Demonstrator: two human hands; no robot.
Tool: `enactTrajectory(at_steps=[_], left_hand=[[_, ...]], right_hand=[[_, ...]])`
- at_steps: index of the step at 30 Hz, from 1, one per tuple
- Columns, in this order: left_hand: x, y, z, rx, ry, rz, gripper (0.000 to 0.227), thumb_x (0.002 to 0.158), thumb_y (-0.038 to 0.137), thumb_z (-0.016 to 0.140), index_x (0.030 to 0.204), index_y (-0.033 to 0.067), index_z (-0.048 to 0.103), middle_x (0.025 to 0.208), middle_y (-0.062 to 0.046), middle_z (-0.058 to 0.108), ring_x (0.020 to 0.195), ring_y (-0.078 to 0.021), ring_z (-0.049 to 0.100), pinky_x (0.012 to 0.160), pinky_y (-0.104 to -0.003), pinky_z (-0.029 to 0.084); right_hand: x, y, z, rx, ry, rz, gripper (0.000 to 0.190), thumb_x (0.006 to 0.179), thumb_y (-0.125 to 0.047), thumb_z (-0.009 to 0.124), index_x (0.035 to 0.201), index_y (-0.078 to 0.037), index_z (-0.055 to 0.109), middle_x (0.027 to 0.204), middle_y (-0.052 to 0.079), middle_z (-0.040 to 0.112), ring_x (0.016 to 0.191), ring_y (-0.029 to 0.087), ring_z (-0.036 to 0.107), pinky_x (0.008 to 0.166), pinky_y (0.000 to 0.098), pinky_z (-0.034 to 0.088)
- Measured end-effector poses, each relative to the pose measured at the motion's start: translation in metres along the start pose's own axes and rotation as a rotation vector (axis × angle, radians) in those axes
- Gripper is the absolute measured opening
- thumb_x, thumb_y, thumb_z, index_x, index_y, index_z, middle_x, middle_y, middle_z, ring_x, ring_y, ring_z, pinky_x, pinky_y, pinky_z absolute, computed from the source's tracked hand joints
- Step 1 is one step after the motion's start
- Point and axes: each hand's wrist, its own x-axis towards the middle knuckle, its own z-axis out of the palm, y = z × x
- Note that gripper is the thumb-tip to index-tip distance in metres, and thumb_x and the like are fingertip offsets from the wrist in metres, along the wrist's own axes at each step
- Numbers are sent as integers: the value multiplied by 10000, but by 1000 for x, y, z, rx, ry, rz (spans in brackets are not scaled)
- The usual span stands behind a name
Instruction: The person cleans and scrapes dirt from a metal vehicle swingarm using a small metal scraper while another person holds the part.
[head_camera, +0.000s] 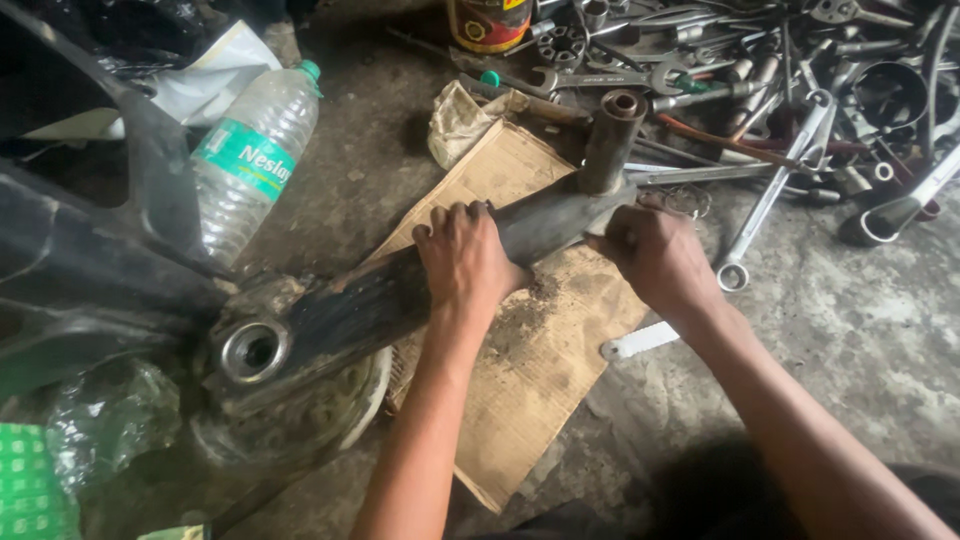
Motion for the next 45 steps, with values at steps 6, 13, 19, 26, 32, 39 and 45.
enactTrajectory(at_steps=[6, 13, 19, 26, 32, 39, 45], left_hand=[[-6, 29, 3, -183, 251, 298, 669, 733, 31, 793, 1368, 61, 587, 1372, -138, 573, 1261, -282, 561, 1070, -471, 447], [-7, 29, 19, -397, 306, 420, 311, 901, 47, 693, 1194, 134, 755, 1312, -89, 667, 1183, -293, 619, 993, -468, 475], [6, 25, 36, -433, 404, 427, 296, 990, 45, 652, 1262, 124, 738, 1326, -44, 701, 1188, -242, 674, 1051, -377, 537], [19, 26, 2, -408, 219, 364, 327, 898, 126, 670, 1205, 168, 775, 1103, -92, 744, 982, -276, 673, 848, -394, 551], [12, 31, 3, -403, 328, 296, 372, 983, 311, 695, 1278, 84, 697, 1134, -99, 732, 994, -240, 666, 825, -375, 532], [7, 31, 2, -260, 209, 350, 705, 736, 452, 839, 1307, 93, 631, 1253, -111, 689, 1117, -291, 641, 920, -460, 499], [13, 29, 16, -189, 117, 341, 938, 698, 399, 875, 1513, 219, 447, 1312, -137, 651, 1176, -311, 625, 975, -484, 479]], right_hand=[[-5, -7, 15, 208, 386, -228, 172, 802, -86, 811, 956, -28, 763, 992, 154, 718, 855, 249, 682, 718, 378, 578], [0, -5, 28, 615, 259, 58, 199, 957, -162, 729, 1078, -17, 667, 853, 65, 704, 738, 156, 686, 649, 300, 570], [10, 8, 16, 603, -29, 207, 278, 977, -253, 681, 1127, -26, 623, 857, 68, 726, 679, 148, 675, 605, 333, 566], [-5, 0, 0, 122, 369, -315, 334, 977, -134, 662, 1304, -65, 656, 986, 149, 734, 709, 275, 677, 563, 404, 560], [-9, 7, 7, -108, 412, -249, 225, 1019, -122, 619, 1218, -160, 717, 837, 84, 728, 574, 240, 659, 419, 380, 504], [1, 11, 15, -244, 396, -300, 181, 1007, -161, 594, 1138, -165, 718, 715, 59, 692, 499, 234, 607, 418, 383, 468], [15, -12, 11, -353, 138, -35, 205, 1095, -187, 529, 1141, -204, 727, 638, 51, 668, 414, 202, 573, 358, 379, 430]])
